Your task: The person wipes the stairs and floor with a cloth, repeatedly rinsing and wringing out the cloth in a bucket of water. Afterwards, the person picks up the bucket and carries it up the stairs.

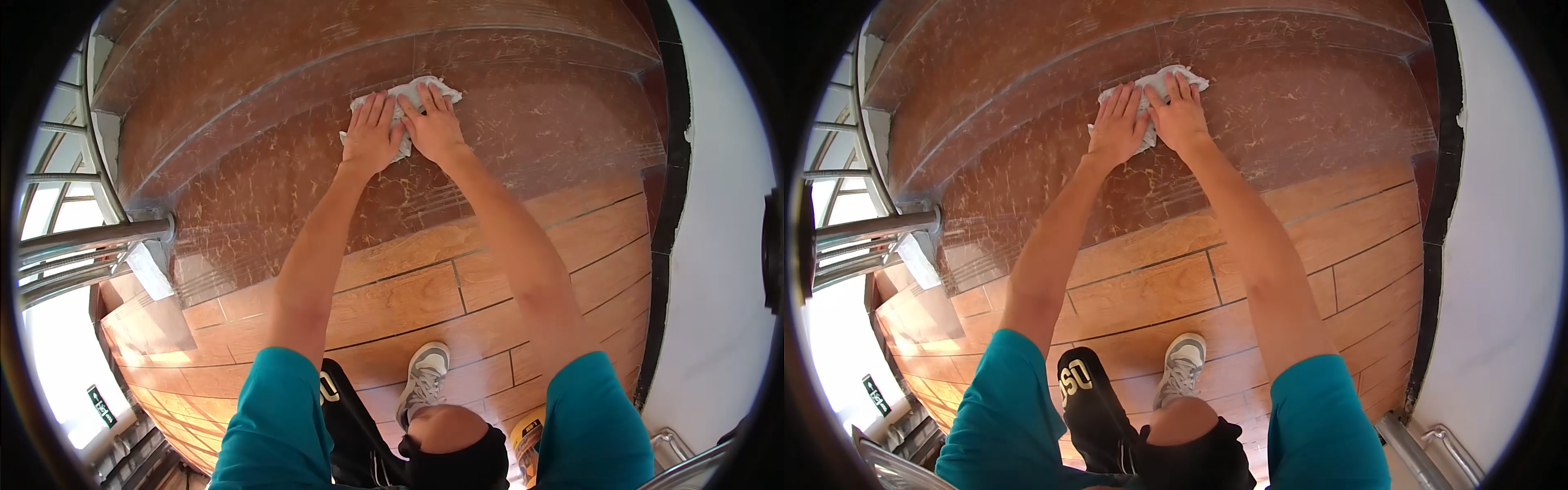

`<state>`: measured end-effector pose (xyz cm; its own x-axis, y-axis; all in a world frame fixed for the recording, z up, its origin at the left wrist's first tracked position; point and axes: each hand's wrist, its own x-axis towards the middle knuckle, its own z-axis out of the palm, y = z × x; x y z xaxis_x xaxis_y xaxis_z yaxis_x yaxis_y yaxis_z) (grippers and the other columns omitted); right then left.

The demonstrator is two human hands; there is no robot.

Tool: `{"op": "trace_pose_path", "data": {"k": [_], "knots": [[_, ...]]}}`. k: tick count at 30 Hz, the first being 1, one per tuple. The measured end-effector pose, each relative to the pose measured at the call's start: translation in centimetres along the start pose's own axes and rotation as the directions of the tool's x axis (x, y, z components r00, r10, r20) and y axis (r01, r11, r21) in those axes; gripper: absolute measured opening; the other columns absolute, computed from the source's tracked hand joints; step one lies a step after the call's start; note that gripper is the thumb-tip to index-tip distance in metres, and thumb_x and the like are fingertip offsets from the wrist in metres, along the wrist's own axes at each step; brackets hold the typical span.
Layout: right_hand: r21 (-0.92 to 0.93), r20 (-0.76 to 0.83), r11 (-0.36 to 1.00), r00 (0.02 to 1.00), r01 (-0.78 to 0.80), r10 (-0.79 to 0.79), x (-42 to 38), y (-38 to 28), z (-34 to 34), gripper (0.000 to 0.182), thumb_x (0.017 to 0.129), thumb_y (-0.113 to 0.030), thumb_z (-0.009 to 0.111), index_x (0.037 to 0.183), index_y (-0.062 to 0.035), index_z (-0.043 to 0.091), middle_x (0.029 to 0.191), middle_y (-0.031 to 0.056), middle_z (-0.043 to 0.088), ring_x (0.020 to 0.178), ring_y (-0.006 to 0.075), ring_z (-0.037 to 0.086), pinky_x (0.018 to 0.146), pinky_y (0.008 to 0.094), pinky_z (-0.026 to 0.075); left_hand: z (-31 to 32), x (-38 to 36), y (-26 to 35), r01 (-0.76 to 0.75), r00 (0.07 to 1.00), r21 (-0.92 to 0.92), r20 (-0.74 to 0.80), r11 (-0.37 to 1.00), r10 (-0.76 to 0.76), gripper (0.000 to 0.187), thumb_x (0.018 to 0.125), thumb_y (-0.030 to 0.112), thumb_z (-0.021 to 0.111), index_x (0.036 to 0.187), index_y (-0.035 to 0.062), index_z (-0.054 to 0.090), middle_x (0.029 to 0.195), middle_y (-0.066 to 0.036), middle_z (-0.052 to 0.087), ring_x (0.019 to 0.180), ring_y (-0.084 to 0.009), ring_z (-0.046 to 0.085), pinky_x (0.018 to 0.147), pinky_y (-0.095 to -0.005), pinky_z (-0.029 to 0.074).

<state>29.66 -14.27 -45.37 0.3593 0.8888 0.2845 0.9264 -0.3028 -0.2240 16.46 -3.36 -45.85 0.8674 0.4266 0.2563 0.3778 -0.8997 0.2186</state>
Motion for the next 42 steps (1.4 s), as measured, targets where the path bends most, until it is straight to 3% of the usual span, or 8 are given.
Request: {"op": "trace_pose_path", "data": {"k": [4,17,24,29,34,37,42], "knots": [[0.0,0.066,0.999,0.997,-0.039,0.039,0.5,0.0,-0.4,0.043,0.1,-0.031,0.052,0.142,-0.0215,0.052,0.154,0.0192,0.034,0.144,0.0382,0.027,0.117,0.0538,0.025,-0.4,0.7,0.1,0.006,1.0,0.02,0.002,1.0,-0.006,0.058,0.101,0.035,0.04,0.15,0.0045,0.034,0.158,-0.013,0.031,0.147,-0.0294,0.026,0.12,-0.0448,0.021],[-0.033,0.065,0.997,0.995,-0.069,0.071,-3.0,-1.2,-2.0,0.045,0.098,-0.024,0.056,0.142,-0.0191,0.052,0.154,0.0213,0.034,0.144,0.0399,0.027,0.117,0.0544,0.026,-0.9,-0.3,1.1,-0.045,0.999,0.01,0.015,0.999,0.045,0.06,0.1,0.036,0.043,0.15,0.0043,0.034,0.161,-0.012,0.025,0.15,-0.0268,0.02,0.122,-0.0438,0.017],[0.008,0.071,0.998,0.996,-0.06,0.059,-14.7,-5.6,-6.0,0.05,0.093,-0.017,0.063,0.142,-0.0183,0.053,0.156,0.022,0.029,0.143,0.0425,0.029,0.112,0.0572,0.032,-4.8,-11.9,8.8,-0.022,0.992,-0.179,0.115,0.984,0.043,0.062,0.097,0.029,0.049,0.149,-0.0021,0.032,0.158,-0.019,0.026,0.149,-0.0322,0.021,0.121,-0.0471,0.018],[-0.01,0.018,0.999,0.999,-0.038,0.039,-16.3,-5.8,-6.0,0.053,0.091,-0.018,0.066,0.142,-0.0195,0.053,0.157,0.019,0.029,0.144,0.0404,0.028,0.11,0.0566,0.035,-5.7,-12.9,10.0,-0.006,0.991,-0.228,0.126,0.974,0.036,0.063,0.096,0.026,0.051,0.147,-0.0059,0.032,0.159,-0.022,0.023,0.149,-0.0353,0.02,0.121,-0.0485,0.018],[0.016,-0.008,0.996,0.996,-0.085,0.085,-15.7,-4.8,-7.0,0.05,0.092,-0.018,0.065,0.141,-0.0198,0.055,0.155,0.0188,0.033,0.143,0.0392,0.031,0.111,0.0563,0.035,-5.4,-11.4,11.0,0.022,0.99,-0.177,0.138,0.984,0.003,0.062,0.097,0.027,0.049,0.147,-0.0056,0.032,0.158,-0.022,0.024,0.149,-0.0358,0.02,0.121,-0.0487,0.017],[0.024,-0.017,0.994,0.994,-0.104,0.104,-14.2,-2.5,-7.2,0.046,0.094,-0.021,0.063,0.14,-0.0205,0.056,0.154,0.0189,0.035,0.142,0.0388,0.032,0.111,0.0558,0.035,-4.3,-9.3,11.2,-0.05,0.991,-0.152,0.114,0.987,0.068,0.061,0.098,0.027,0.048,0.148,-0.0038,0.032,0.159,-0.02,0.024,0.148,-0.0343,0.021,0.121,-0.0479,0.018],[-0.002,-0.017,0.996,0.996,-0.084,0.084,-9.7,4.3,-6.2,0.043,0.097,-0.026,0.059,0.139,-0.0196,0.056,0.151,0.0208,0.037,0.141,0.0394,0.034,0.112,0.0546,0.033,-0.8,-1.3,10.1,-0.113,0.989,-0.124,0.082,0.986,0.124,0.061,0.099,0.03,0.048,0.149,0.0,0.033,0.16,-0.016,0.024,0.149,-0.0319,0.021,0.121,-0.0465,0.019]]}}
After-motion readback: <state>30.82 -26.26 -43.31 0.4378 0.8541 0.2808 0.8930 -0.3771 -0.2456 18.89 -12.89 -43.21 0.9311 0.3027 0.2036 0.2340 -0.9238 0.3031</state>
